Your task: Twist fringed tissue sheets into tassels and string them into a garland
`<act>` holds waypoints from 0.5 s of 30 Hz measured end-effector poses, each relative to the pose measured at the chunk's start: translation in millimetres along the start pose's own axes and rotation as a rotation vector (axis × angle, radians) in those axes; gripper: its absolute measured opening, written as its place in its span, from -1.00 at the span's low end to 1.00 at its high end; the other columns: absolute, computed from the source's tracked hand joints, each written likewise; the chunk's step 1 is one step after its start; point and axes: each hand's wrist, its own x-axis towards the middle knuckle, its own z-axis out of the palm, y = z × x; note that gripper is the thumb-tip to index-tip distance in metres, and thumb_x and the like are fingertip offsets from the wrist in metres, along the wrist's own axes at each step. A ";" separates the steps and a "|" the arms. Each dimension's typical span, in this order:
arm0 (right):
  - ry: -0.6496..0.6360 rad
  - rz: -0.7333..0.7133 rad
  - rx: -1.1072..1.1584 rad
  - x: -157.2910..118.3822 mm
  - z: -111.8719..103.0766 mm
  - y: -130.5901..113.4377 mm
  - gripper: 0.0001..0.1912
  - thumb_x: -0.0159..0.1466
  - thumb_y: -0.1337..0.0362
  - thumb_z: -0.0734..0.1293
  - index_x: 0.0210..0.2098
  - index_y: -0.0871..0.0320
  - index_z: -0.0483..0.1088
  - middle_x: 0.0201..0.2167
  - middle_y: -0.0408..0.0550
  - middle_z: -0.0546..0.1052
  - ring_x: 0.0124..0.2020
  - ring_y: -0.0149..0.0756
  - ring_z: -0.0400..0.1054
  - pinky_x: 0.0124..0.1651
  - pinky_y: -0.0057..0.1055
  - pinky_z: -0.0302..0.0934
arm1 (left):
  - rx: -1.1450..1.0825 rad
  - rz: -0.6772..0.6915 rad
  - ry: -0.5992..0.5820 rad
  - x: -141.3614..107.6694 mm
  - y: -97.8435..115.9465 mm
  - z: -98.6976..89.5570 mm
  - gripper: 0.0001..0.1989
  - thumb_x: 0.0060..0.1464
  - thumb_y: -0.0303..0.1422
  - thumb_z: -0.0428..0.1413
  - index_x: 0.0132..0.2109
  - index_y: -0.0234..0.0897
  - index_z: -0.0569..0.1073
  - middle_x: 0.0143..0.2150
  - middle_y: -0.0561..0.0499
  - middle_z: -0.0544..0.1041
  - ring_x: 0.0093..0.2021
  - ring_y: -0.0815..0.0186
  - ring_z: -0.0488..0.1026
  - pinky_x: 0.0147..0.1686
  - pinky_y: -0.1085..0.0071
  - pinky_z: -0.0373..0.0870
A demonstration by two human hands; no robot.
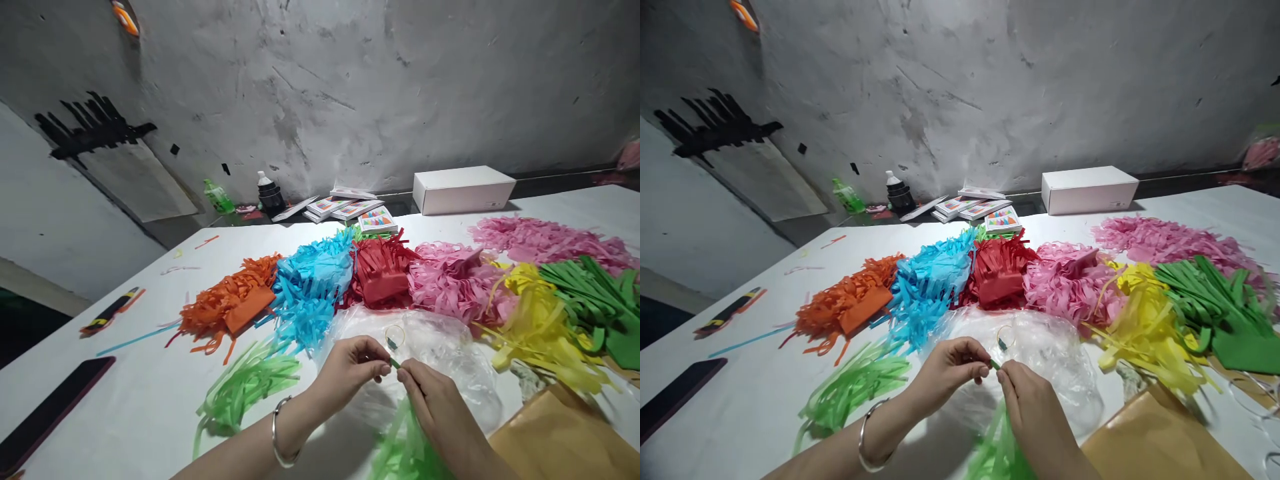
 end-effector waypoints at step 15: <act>-0.177 -0.217 -0.158 -5.3 -15.8 -15.4 -0.65 0.48 0.20 0.07 -0.41 0.09 0.25 -0.49 -0.19 0.44 -0.47 -0.36 0.35 -0.40 -0.44 0.07 | 0.313 0.227 -0.086 -30.8 24.5 -1.4 -0.85 0.13 -0.38 0.20 -0.17 -0.32 0.62 -0.31 -0.10 0.63 -0.35 0.31 0.49 -0.30 0.44 0.38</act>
